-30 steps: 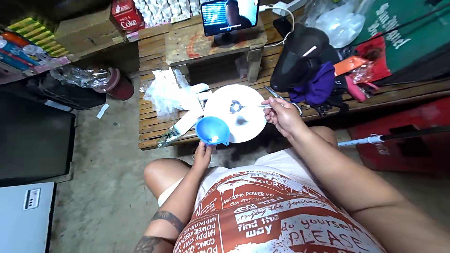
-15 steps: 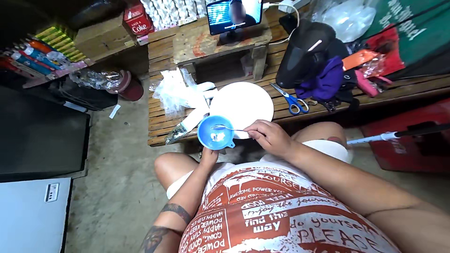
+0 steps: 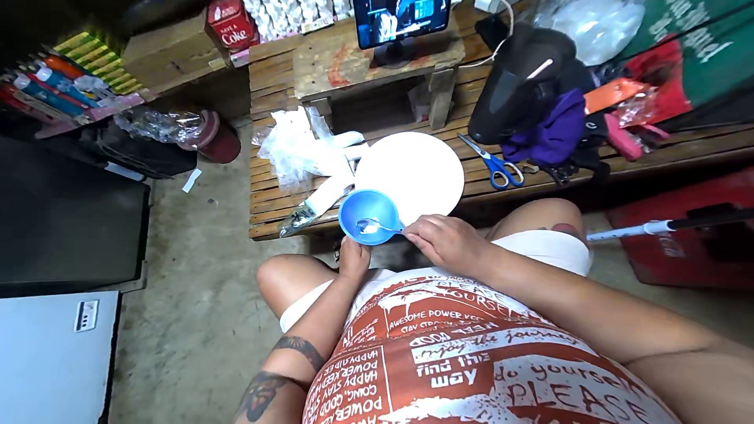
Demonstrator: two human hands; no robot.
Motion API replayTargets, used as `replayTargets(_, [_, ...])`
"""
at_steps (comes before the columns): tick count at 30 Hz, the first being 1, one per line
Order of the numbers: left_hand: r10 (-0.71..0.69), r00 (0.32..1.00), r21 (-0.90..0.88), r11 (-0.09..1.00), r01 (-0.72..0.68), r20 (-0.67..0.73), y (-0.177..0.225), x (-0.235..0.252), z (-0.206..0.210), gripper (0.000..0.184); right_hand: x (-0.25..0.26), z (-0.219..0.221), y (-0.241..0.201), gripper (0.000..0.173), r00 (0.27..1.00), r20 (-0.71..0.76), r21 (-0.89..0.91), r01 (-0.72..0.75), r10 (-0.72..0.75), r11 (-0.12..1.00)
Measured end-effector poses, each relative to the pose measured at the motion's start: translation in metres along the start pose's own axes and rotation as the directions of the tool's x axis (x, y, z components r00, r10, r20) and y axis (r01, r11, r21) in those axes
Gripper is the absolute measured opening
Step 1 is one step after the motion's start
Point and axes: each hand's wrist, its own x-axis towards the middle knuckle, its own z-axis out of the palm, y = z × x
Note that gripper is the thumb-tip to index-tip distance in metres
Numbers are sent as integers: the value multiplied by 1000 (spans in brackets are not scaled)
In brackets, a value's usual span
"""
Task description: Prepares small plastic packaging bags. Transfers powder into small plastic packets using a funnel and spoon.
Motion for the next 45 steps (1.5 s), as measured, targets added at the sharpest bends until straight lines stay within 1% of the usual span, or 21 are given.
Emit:
replayTargets(3, [-32, 999, 21, 999, 32, -33, 1, -1, 1, 31, 5, 0, -3, 29, 998, -62, -58, 11, -15, 998])
replayTargets(4, [-27, 999, 24, 999, 28, -46, 1, -1, 2, 30, 6, -1, -4, 29, 998, -61, -75, 4, -8, 997])
replayTargets(7, [-43, 999, 46, 998, 45, -33, 3, -2, 3, 28, 7, 0, -13, 29, 999, 30, -56, -11, 13, 998])
replayTargets(9, [-45, 999, 51, 998, 46, -29, 4, -2, 3, 28, 8, 1, -16, 28, 1000, 17, -53, 19, -18, 998])
replayTargets(11, [-56, 998, 47, 997, 57, -27, 4, -2, 4, 28, 10, -1, -14, 27, 999, -20, -99, 35, -37, 994])
replayTargets(13, [-59, 998, 39, 997, 59, -22, 4, -1, 4, 29, 11, -4, -14, 26, 1000, 1, -131, 24, -24, 991])
replayTargets(16, [-39, 999, 31, 999, 40, -17, 0, 1, 5, 29, 12, -3, -16, 26, 997, 74, -60, 8, -4, 998])
replayTargets(19, [-20, 1000, -17, 1000, 20, -22, -2, 0, 4, 29, 19, -14, -15, 26, 998, 56, -28, 9, -7, 1000])
replayTargets(22, [-44, 999, -43, 998, 43, -15, -2, -4, 1, 36, 28, -35, -20, 28, 998, 40, -44, 40, -38, 998])
replayTargets(24, [-81, 997, -53, 995, 82, 4, -2, -5, 0, 38, 30, -40, -25, 25, 993, 90, -37, 85, -81, 996])
replayTargets(26, [-89, 996, -69, 994, 90, 15, -2, -3, -1, 38, 31, -34, -28, 22, 978, 189, -36, 96, -88, 995])
replayTargets(28, [-87, 996, -117, 989, 90, 30, -4, -2, 0, 39, 31, -25, -24, 22, 975, 212, -38, 76, -66, 996])
replayTargets(31, [-73, 997, -152, 986, 72, -5, -10, 1, 1, 40, 35, -26, -13, 24, 994, 102, 48, -33, 28, 998])
replayTargets(33, [-69, 998, -124, 990, 69, 5, -14, 2, -2, 38, 36, -32, -5, 25, 987, 12, 184, -157, 158, 970])
replayTargets(34, [-67, 998, -117, 991, 68, 20, -16, 4, -3, 35, 35, -35, 0, 26, 969, -24, 270, -230, 245, 935])
replayTargets(36, [-61, 998, -117, 991, 64, 26, -20, 8, -4, 32, 29, -40, 13, 26, 906, -82, 441, -341, 416, 830])
replayTargets(38, [-56, 998, -118, 991, 55, -1, -25, 11, -5, 32, 19, -41, 32, 25, 825, -93, 560, -420, 557, 714])
replayTargets(39, [-64, 998, -120, 991, 62, -7, -26, 12, -7, 31, 14, -38, 43, 26, 773, -82, 589, -472, 629, 656])
replayTargets(41, [-84, 996, -130, 988, 84, 9, -29, 13, -9, 31, 3, -27, 67, 29, 684, -26, 556, -595, 729, 580])
replayTargets(43, [-92, 994, -133, 986, 98, 50, -35, 12, -11, 32, -6, -10, 89, 33, 611, 62, 464, -718, 789, 519])
replayTargets(45, [-125, 983, -118, 983, 141, 131, -41, 11, -13, 37, -8, 8, 106, 35, 554, 107, 419, -778, 826, 468])
